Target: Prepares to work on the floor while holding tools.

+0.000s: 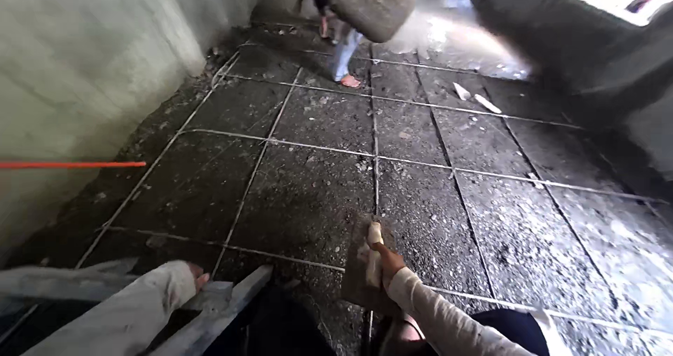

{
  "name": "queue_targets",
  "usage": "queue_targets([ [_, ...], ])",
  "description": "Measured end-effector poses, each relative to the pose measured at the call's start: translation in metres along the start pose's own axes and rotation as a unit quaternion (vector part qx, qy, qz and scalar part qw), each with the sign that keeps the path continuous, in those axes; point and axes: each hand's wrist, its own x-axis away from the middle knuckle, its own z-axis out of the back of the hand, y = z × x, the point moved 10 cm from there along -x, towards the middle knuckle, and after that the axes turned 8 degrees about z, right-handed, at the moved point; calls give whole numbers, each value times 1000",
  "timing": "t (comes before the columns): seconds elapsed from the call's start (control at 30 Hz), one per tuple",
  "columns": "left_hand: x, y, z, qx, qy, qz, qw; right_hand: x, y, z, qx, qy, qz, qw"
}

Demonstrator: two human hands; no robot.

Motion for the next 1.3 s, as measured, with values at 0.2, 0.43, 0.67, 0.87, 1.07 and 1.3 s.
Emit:
queue_targets([
  [0.2,20,15,23,72,-150,112,980,-3,6,-7,-38,17,31,999],
  [0.43,33,31,35,56,-210,118,969,-1,13,-14,-40,13,38,998],
  [0.67,35,36,38,41,-219,102,970,4,11,-26,-51,4,10,999],
  [0.87,32,33,34,29,-231,99,967,6,5,-28,-47,3,11,999],
  [1.07,6,10,-2,1,-226,90,970,0,8,-23,-57,0,16,998],
  [1.3,3,5,-9,2,-206,119,971,-2,11,-16,-41,1,17,999],
])
